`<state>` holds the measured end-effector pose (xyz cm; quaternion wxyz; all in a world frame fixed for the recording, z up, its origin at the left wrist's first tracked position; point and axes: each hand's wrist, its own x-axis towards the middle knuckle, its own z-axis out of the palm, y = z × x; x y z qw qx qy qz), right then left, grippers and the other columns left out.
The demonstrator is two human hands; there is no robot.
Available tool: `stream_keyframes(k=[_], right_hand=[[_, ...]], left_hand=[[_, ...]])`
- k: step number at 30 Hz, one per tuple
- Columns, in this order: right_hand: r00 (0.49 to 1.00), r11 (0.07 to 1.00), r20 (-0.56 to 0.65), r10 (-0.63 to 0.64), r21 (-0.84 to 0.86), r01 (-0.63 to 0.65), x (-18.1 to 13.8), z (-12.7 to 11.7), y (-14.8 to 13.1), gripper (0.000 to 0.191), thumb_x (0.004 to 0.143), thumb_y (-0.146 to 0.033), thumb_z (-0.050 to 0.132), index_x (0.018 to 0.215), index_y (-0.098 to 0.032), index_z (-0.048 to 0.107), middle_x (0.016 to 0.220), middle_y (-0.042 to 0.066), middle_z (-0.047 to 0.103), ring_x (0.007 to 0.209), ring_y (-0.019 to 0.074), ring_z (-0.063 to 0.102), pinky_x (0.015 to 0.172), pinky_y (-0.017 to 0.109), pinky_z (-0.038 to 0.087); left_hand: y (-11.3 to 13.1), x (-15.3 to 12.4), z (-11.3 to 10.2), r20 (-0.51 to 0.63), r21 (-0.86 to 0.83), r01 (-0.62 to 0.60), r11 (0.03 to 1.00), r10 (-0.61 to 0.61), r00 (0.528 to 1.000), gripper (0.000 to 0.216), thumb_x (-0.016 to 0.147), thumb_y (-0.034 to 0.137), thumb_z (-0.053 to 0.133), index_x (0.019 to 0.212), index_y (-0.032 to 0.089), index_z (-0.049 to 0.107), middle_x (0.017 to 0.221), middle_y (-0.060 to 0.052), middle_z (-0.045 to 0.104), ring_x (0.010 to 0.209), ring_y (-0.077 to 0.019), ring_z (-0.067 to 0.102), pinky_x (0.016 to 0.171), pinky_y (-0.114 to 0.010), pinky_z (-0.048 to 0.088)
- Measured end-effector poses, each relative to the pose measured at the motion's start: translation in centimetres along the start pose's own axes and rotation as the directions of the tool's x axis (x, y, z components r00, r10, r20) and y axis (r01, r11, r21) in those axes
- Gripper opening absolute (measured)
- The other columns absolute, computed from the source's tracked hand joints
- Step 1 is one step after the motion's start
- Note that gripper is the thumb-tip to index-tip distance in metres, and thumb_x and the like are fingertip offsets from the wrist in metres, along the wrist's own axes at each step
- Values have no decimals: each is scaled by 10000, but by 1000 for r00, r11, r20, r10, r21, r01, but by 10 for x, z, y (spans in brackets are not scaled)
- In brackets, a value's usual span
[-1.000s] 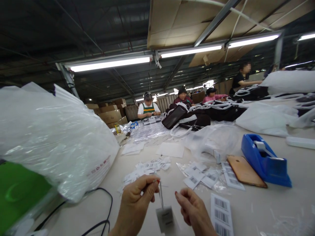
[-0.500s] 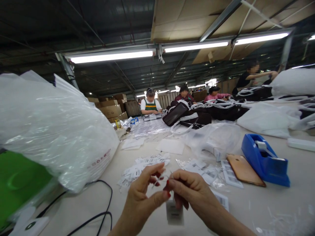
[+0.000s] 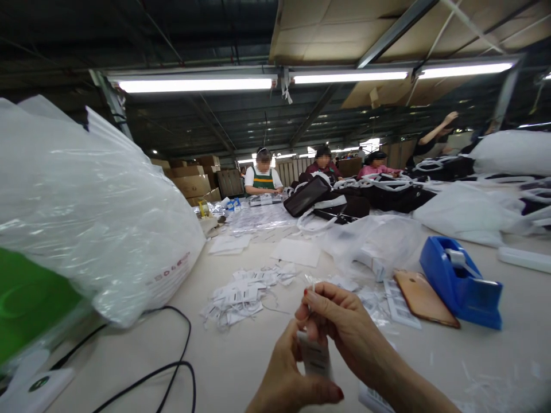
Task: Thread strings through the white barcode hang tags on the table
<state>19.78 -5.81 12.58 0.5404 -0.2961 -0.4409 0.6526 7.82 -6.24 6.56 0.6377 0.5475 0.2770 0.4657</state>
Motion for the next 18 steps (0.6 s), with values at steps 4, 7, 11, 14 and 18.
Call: stream_keyframes(k=[4,7,11,14,18], right_hand=[[1000,999,2,-4,43,4,2,2,2,234,746,-321,639,620,-131,588,557,8,641,394,51,528,368,135,346],[1000,999,19,17,36,-18,3,6,3,250,759,-334,624,624,-125,591,491,7,624,370,50,510,370,135,346],[999,999,28,33,5,-33,4,10,1,264,759,-356,616,634,-125,587,424,4,598,354,59,493,379,149,346],[1000,1000,14,20,4,-20,5,10,1,260,761,-352,615,633,-127,589,444,5,608,350,53,488,376,150,338],[999,998,-39,16,67,-13,7,7,1,219,713,-319,670,627,-133,591,533,11,652,388,61,532,372,145,378]], left_hand=[[3,0,16,-237,125,-20,992,50,970,859,432,76,794,1191,169,402,1011,-55,603,1002,-250,524,834,-310,399],[3,3,21,-329,193,-29,981,92,940,785,481,32,741,1175,177,403,1123,-72,582,1107,-265,479,920,-326,365],[2,6,22,-338,159,-44,986,96,936,672,528,69,721,1126,189,441,1209,-93,544,1125,-272,470,898,-316,388],[-1,6,20,-332,152,-71,986,119,936,669,542,84,717,1137,188,431,1147,-83,567,983,-223,539,765,-266,434],[-8,4,12,-240,66,76,995,-58,969,654,490,57,717,1078,158,449,656,43,561,549,-87,478,467,-178,352]])
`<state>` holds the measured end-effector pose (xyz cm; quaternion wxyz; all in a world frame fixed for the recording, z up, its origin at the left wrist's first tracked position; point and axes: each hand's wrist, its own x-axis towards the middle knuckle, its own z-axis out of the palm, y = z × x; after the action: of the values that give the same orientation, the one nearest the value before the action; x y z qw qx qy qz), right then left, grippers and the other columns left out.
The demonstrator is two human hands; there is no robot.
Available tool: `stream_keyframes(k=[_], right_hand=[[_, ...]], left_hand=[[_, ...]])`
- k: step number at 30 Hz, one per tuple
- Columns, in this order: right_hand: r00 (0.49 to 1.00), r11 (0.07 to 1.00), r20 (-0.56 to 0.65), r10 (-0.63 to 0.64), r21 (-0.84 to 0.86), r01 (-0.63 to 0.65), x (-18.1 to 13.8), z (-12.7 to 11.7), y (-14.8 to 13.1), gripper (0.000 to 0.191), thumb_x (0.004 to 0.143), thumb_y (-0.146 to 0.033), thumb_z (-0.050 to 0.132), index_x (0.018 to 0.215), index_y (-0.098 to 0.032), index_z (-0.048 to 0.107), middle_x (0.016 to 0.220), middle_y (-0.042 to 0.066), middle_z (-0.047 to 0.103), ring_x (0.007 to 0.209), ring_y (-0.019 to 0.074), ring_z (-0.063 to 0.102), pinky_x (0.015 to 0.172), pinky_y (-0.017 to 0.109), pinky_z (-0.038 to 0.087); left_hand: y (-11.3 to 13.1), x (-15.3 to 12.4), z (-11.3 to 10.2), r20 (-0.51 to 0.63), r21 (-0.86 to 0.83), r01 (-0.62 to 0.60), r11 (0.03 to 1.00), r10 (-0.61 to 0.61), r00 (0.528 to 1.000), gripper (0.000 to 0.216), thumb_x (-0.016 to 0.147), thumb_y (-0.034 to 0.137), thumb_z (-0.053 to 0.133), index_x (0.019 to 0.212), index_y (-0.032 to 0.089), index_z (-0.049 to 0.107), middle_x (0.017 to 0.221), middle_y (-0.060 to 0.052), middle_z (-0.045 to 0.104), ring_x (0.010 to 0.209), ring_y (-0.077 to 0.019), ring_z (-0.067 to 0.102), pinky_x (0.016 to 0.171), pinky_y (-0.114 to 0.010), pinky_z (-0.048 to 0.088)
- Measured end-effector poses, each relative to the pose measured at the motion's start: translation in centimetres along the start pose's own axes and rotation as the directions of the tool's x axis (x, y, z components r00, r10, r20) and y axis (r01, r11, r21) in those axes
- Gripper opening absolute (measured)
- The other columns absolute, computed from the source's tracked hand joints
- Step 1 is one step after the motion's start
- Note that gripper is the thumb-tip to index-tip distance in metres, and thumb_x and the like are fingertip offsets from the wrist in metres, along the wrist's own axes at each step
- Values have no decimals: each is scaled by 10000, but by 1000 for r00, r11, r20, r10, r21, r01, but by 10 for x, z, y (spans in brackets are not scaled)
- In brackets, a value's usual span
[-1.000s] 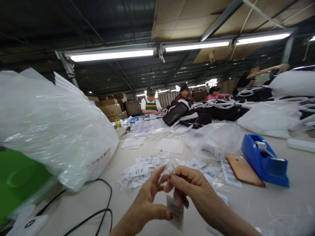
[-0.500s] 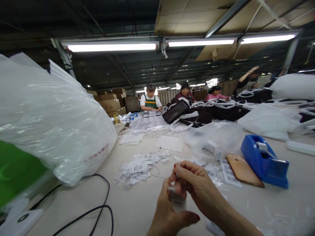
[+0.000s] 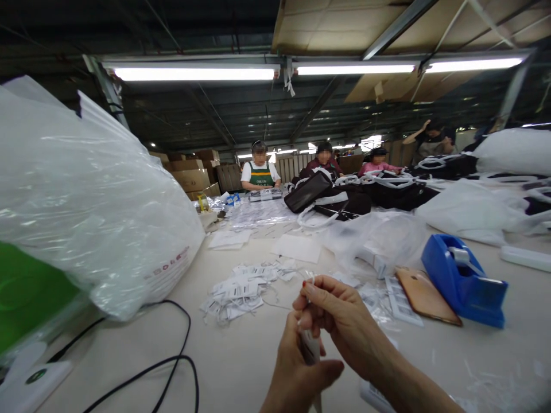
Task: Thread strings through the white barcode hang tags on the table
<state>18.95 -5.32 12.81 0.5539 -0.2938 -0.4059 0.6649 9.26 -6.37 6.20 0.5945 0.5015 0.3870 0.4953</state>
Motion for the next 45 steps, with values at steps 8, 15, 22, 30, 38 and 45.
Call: stream_keyframes(k=[8,15,22,30,38,45], right_hand=[[987,995,-147,58,90,-45,11,-12,2,201,630,-267,748,644,-136,597,583,24,676,406,57,550,346,119,400],[978,989,-195,73,142,-46,20,-21,-1,174,598,-180,759,647,-118,604,573,26,670,409,45,550,357,102,419],[969,989,-229,89,134,-59,25,-27,0,82,656,-110,697,649,-108,615,575,30,668,410,43,546,350,97,418],[952,993,-299,66,109,-35,35,-35,5,93,691,-97,662,647,-133,589,548,18,667,393,51,550,349,113,422],[949,996,-306,77,65,-60,48,-37,14,105,707,-91,640,637,-137,577,527,19,663,391,60,555,354,128,419],[940,994,-326,105,14,-106,63,-40,27,144,739,-80,620,619,-136,563,526,10,647,405,57,551,370,136,414]], left_hand=[[-13,-6,-22,516,-453,452,768,-188,836,487,604,331,644,1009,69,572,697,-81,630,337,-38,389,310,-174,193],[-23,-13,-28,635,-535,577,618,-156,756,531,768,446,530,1137,65,555,822,-119,613,443,-62,457,387,-191,208],[-29,-17,-28,606,-554,595,582,-208,767,585,766,542,520,1174,123,503,754,-72,611,493,-95,499,403,-195,227],[-26,-22,-31,536,-541,602,587,-311,785,678,729,564,565,1268,252,298,748,-37,611,485,-90,474,454,-214,246],[-37,-23,-39,467,-519,579,629,-359,808,455,699,453,622,994,120,528,708,-86,658,484,-122,560,437,-215,326],[-37,-21,-39,268,-473,532,702,-461,846,302,689,364,647,786,85,585,719,-135,673,620,-228,653,566,-341,478]])
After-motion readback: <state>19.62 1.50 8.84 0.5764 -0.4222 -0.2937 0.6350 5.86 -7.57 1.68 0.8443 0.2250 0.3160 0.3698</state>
